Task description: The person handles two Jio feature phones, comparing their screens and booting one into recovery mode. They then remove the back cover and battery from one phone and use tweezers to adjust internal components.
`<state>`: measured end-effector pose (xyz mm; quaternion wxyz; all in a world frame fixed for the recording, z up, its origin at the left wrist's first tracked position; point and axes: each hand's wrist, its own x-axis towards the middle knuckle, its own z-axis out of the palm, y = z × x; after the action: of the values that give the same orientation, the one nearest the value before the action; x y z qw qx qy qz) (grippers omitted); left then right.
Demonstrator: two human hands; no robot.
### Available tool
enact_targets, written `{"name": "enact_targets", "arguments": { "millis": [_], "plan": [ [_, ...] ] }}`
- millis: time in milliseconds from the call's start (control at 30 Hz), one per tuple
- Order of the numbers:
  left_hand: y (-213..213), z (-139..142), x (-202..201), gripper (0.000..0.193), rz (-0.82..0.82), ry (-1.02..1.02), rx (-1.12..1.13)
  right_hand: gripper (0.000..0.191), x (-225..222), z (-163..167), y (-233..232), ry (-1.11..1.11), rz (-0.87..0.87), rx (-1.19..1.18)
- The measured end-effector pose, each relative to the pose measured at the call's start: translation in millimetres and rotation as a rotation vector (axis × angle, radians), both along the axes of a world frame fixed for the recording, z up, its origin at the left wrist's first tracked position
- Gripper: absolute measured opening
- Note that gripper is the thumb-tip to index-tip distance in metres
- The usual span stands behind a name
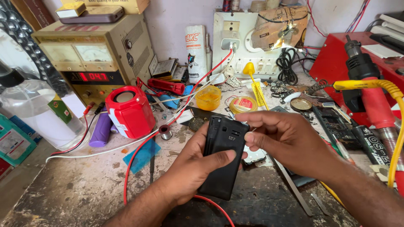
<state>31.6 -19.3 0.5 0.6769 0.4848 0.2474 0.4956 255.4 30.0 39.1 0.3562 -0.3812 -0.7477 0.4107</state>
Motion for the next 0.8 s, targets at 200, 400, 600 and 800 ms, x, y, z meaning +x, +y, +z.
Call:
{"name": "enact_targets", "arguments": {
  "millis": [200,400,600,800],
  "plan": [
    [0,-5,0,0.057,0.083,0.093,0.109,0.038,0,4,-1,0.036,-0.009,0.005],
    [0,-7,-1,0.051,-0.055,0.033,0.062,0.033,-8,-1,-8,-0.061,-0.111,0.144],
    [2,-9,-4,0.056,-0.060,0.006,0.058,0.035,-4,1,-9,-0.045,-0.017,0.223],
    [-3,-9,-1,0.089,-0.063,0.105,0.359,0.037,1,-12,1,0.027,0.177,-0.115]
  ]
}}
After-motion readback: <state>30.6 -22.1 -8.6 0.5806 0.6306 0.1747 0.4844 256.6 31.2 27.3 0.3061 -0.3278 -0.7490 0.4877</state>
